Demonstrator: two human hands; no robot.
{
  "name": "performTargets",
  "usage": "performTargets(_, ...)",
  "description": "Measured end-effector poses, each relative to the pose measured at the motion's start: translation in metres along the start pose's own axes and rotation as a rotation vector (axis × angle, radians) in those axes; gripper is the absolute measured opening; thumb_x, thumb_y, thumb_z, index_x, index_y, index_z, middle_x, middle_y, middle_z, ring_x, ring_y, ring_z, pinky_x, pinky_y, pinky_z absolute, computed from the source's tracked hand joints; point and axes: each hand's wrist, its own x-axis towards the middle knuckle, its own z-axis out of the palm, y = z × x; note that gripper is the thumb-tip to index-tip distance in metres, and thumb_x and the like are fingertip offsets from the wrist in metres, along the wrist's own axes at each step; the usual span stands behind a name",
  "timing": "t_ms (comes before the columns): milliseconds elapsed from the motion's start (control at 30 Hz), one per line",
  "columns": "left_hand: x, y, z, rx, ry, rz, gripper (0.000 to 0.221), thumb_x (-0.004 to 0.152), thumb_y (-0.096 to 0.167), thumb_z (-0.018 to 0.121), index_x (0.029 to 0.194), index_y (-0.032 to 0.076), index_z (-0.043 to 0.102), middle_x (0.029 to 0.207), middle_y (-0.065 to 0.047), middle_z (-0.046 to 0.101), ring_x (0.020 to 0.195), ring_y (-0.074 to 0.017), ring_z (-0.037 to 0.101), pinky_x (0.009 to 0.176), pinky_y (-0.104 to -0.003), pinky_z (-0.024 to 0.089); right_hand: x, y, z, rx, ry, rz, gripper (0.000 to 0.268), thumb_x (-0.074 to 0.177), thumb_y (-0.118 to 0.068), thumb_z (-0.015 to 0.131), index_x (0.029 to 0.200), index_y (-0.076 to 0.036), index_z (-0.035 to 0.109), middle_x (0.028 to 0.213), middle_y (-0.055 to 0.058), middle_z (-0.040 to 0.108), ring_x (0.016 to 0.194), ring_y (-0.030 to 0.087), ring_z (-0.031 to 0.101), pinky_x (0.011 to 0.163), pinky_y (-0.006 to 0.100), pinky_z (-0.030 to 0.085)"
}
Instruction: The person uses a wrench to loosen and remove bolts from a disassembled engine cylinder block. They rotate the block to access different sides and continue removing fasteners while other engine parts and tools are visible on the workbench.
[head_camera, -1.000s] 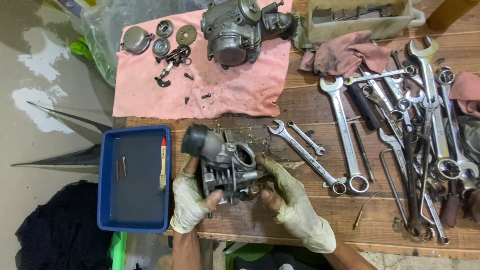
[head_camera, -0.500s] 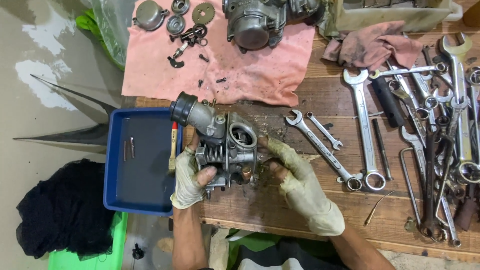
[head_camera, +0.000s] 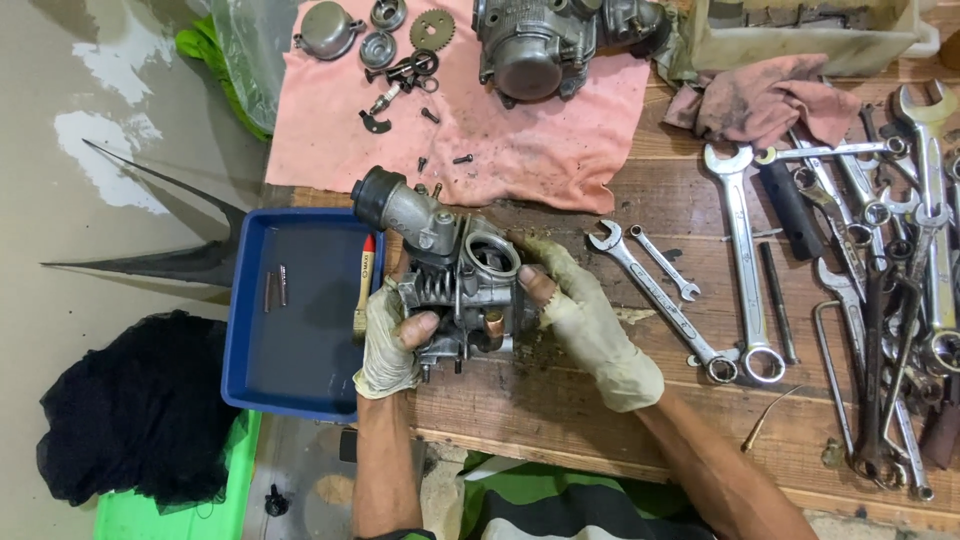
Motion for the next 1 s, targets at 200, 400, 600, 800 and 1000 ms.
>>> performTargets(200,-0.004,-0.022,-0.005,-0.042,-0.012,0.021,0.099,0.076,0.04,0.083,0.153,-0.008,0.044,0.143,-0.027,0.059,0.131,-0.0258,0.051,0.111,-0.048,0.045,0.009,0.02,0.001,0.099,0.009,-0.097,0.053,0.101,-0.03,0.057,0.147,-0.005,0.055,0.146,0.024,0.057,0.14,0.039,0.047,0.115,0.055,0.036)
performTargets(400,-0.006,-0.023,-0.007,-0.067,-0.036,0.016,0.092,0.074,0.041,0.084,0.146,-0.006,0.052,0.14,-0.022,0.062,0.133,-0.0244,0.052,0.112,-0.045,0.044,0.015,0.037,-0.004,0.112,-0.036,0.068,0.06,0.097,-0.037,0.056,0.152,-0.016,0.05,0.138,0.01,0.063,0.116,0.022,0.058,0.076,0.029,0.054)
performTargets(600,0.012,0.003,-0.007,-0.068,-0.159,0.163,0.048,0.078,0.039,0.08,0.106,0.001,0.078,0.124,-0.021,0.067,0.117,-0.0288,0.063,0.104,-0.047,0.05,0.018,0.038,-0.003,0.16,-0.035,0.057,0.057,0.098,-0.031,0.061,0.15,-0.011,0.054,0.137,0.016,0.065,0.116,0.022,0.059,0.084,0.037,0.057)
performTargets(800,0.009,0.007,-0.004,-0.059,-0.173,0.147,0.044,0.078,0.039,0.078,0.102,0.002,0.078,0.111,-0.02,0.071,0.104,-0.0266,0.067,0.096,-0.047,0.053,0.022,0.052,-0.004,0.158,-0.012,0.106,0.049,0.098,-0.024,0.065,0.144,-0.01,0.061,0.126,0.009,0.069,0.107,0.016,0.06,0.081,0.029,0.055)
performTargets(1000,-0.013,-0.017,-0.009,-0.327,-0.06,0.02,0.081,0.066,0.024,0.084,0.133,-0.013,0.056,0.117,-0.025,0.069,0.109,-0.0264,0.065,0.098,-0.048,0.053,0.02,0.048,0.0,0.201,-0.017,0.097,0.044,0.096,-0.018,0.069,0.139,-0.012,0.066,0.119,0.005,0.073,0.103,0.011,0.057,0.083,0.03,0.055)
